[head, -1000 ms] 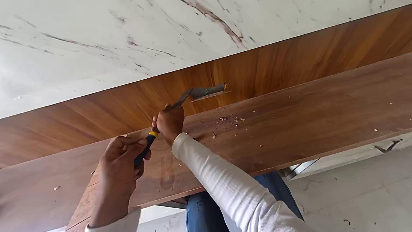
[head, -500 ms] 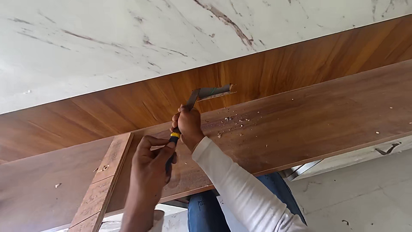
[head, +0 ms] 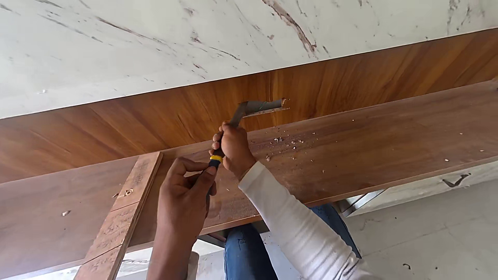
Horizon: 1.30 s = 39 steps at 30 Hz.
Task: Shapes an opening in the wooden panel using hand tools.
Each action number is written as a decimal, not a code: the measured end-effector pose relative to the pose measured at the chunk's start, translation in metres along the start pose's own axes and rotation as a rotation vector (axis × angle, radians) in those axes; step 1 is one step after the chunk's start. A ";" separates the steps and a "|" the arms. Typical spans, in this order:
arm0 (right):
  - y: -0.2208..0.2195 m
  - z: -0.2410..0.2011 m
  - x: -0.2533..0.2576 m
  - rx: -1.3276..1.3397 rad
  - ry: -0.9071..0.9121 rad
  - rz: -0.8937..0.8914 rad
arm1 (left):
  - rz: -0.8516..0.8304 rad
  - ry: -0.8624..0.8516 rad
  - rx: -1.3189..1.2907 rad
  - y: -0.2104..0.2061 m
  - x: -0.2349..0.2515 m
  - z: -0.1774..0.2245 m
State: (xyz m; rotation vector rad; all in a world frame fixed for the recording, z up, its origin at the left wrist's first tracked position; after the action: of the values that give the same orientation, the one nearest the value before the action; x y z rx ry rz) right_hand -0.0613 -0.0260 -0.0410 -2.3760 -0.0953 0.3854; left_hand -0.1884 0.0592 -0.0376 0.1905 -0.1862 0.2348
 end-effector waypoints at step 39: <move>-0.017 0.018 -0.004 -0.032 0.003 -0.004 | 0.040 -0.111 0.118 0.033 0.002 -0.014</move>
State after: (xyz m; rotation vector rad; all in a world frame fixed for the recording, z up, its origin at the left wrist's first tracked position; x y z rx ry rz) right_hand -0.0697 -0.0022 -0.0416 -2.4070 -0.1055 0.3816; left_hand -0.1927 0.0941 -0.0458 0.3174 -0.2873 0.2753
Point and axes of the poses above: each hand's wrist, its own x-axis towards the middle knuckle, its own y-axis out of the back of the hand, z = x × y, the point moved 2 cm from there along x, towards the middle knuckle, and after that the axes turned 3 degrees about -z, right-handed, at the moved point
